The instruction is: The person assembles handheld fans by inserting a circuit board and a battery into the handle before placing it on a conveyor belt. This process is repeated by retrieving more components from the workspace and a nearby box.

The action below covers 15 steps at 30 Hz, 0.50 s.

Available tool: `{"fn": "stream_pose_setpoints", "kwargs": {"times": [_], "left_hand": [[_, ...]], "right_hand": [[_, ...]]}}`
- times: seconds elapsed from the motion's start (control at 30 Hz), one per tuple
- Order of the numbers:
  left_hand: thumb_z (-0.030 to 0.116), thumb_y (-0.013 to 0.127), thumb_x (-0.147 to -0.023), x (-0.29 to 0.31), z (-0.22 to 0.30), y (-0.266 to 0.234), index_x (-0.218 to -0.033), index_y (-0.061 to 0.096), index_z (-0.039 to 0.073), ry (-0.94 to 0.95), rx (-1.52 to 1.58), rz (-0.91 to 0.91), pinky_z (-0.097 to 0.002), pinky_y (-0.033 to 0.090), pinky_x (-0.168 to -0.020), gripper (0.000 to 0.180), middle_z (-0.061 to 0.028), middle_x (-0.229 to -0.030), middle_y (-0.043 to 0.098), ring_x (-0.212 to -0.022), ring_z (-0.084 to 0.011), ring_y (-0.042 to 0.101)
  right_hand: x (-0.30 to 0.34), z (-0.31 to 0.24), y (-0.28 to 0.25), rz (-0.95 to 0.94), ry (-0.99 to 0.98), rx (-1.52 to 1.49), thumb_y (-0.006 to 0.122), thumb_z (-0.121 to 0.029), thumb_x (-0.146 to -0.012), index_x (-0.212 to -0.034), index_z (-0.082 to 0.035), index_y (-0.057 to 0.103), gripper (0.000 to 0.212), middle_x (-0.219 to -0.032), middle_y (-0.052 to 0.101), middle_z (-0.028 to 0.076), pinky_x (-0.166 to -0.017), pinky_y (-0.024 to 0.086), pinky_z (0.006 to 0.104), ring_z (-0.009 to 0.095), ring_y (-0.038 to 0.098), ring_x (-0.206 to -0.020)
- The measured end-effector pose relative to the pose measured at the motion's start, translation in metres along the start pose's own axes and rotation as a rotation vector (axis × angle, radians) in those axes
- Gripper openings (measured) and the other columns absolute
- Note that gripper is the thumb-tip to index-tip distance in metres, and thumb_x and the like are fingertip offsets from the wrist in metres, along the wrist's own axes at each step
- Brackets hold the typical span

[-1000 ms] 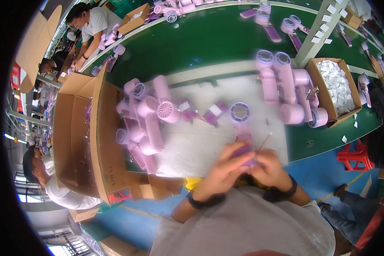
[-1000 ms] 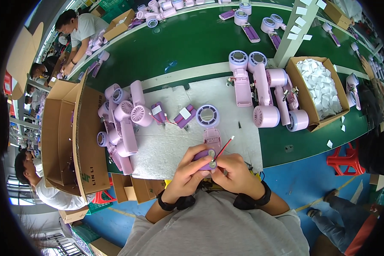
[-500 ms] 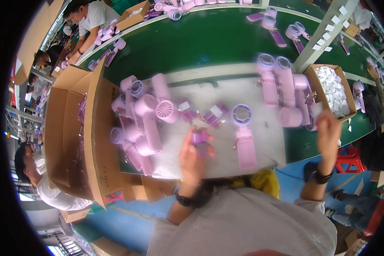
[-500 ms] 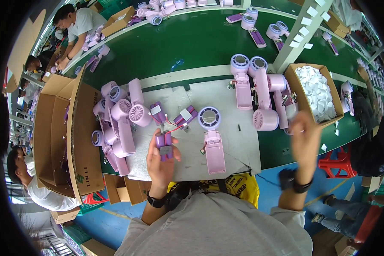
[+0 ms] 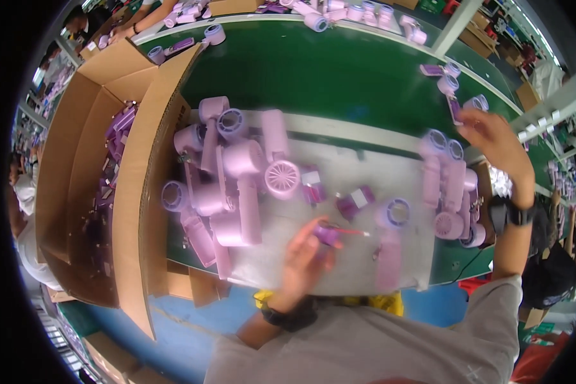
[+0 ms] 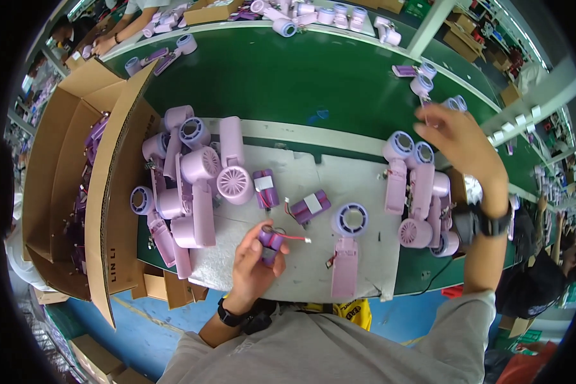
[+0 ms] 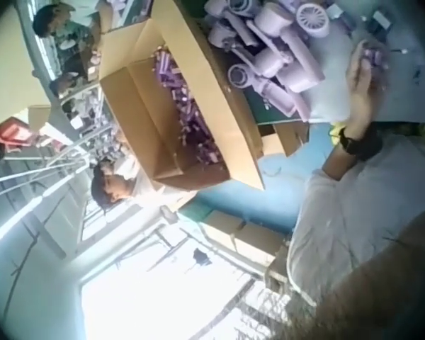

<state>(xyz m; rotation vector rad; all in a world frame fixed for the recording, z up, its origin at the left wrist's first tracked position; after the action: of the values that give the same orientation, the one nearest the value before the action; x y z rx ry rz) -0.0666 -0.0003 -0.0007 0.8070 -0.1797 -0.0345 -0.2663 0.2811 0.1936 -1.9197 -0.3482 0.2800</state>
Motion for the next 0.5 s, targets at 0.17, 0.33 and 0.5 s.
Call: {"fn": "stream_pose_setpoints", "kwargs": {"times": [0.17,0.33,0.5], "left_hand": [[0.029,0.053,-0.1,-0.001,-0.004,0.013,-0.142,0.042,0.002,-0.045,0.115,-0.032,-0.0312,0.045,-0.066,0.05,-0.0191,-0.105,0.064,-0.072,-0.0196,0.056],[0.02,0.057,-0.099,0.003,0.0,0.02,-0.14,0.045,0.002,-0.133,0.167,-0.104,-0.0322,0.047,-0.073,0.047,-0.0193,-0.11,0.064,-0.082,-0.0188,0.057],[0.014,0.059,-0.098,0.008,0.004,0.022,-0.138,0.047,0.001,-0.256,0.145,-0.11,-0.0322,0.048,-0.078,0.045,-0.0187,-0.112,0.064,-0.084,-0.0178,0.057]], "right_hand": [[-0.197,-0.002,0.057,0.092,-0.379,0.289,0.069,-0.019,-0.086,-0.128,-0.002,0.055,0.048,-0.124,0.061,0.02,-0.095,0.049,0.0419,0.035,0.06,-0.112],[-0.345,0.002,0.134,0.141,-0.357,0.441,0.068,-0.016,-0.082,-0.141,-0.012,0.039,0.066,-0.133,0.05,0.023,-0.097,0.048,0.0482,0.041,0.057,-0.114],[-0.455,0.03,0.168,0.085,-0.186,0.581,0.067,-0.013,-0.08,-0.145,-0.013,0.033,0.074,-0.134,0.048,0.023,-0.095,0.047,0.0445,0.041,0.057,-0.113]]}}
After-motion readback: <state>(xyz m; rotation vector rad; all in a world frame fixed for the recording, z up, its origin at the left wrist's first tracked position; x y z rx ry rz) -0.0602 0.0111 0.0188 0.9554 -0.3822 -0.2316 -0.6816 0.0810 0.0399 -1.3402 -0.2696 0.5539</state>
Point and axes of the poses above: each hand's wrist, its own x-axis away from the middle knuckle, its own y-axis out of the palm, z = x × y, the point moved 6 cm from there along -x, towards the middle knuckle
